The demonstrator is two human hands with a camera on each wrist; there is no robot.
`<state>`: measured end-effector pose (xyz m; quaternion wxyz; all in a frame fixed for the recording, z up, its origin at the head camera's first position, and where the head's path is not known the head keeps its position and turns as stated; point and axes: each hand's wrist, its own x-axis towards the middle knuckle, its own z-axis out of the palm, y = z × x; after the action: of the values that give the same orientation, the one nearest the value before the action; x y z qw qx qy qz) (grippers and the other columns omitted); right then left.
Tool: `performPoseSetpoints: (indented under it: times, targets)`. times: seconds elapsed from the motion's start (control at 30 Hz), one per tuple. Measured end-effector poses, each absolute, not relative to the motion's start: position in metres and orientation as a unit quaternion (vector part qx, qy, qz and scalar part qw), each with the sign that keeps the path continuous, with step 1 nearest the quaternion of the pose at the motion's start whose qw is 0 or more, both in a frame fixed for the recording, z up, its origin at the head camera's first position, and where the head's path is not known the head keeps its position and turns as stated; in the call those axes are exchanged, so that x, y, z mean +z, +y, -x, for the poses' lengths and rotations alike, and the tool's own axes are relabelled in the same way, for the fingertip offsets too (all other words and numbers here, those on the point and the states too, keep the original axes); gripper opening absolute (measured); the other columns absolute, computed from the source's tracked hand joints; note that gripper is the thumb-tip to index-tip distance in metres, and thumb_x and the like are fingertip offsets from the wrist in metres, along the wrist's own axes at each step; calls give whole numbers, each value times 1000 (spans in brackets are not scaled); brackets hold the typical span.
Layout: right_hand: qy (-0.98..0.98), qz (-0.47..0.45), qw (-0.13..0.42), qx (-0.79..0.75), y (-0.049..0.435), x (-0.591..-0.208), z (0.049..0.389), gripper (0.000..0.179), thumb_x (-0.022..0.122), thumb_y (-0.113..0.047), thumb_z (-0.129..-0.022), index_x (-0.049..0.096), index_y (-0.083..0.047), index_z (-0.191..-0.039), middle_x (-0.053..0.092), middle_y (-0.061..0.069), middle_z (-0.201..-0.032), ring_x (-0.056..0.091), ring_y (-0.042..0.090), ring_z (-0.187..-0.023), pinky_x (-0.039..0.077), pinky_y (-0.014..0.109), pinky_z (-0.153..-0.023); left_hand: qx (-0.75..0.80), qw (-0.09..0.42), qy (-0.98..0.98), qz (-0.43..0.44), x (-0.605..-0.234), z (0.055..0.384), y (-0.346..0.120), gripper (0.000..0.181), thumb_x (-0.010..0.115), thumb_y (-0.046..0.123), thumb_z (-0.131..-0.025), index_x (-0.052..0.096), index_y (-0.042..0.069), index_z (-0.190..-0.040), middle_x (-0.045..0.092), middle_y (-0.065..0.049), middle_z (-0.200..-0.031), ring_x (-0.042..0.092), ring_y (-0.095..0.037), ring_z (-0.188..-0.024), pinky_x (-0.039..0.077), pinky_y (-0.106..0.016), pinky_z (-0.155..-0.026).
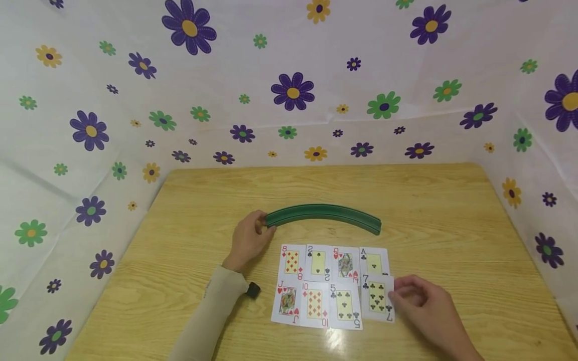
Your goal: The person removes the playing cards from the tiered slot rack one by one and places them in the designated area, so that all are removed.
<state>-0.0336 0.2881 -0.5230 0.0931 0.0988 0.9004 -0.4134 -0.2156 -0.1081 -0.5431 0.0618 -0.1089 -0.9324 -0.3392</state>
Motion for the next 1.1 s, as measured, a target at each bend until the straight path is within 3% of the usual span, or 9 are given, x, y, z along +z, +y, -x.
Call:
performPoseSetpoints:
  times: [0.4,1.1]
  targets:
    - [914,-81,75,-390,279,-523,27,27,84,-14,-96,76,-4,-120,77,0,-90,57,6,-67,47,23,-62,-333,58,-935,106,-546,217,-109,27,83,21,-99,74,10,-121,76,-6,-105,55,-11,-73,41,-27,-68]
    - [919,-96,76,-374,272,-523,24,33,88,-14,-92,75,-6,-121,75,-2,-87,56,6,-67,45,22,-63,-329,56,-937,105,-546,218,-109,25,83,21,-99,74,10,-119,76,-6,-104,54,-11,-73,40,-27,-67]
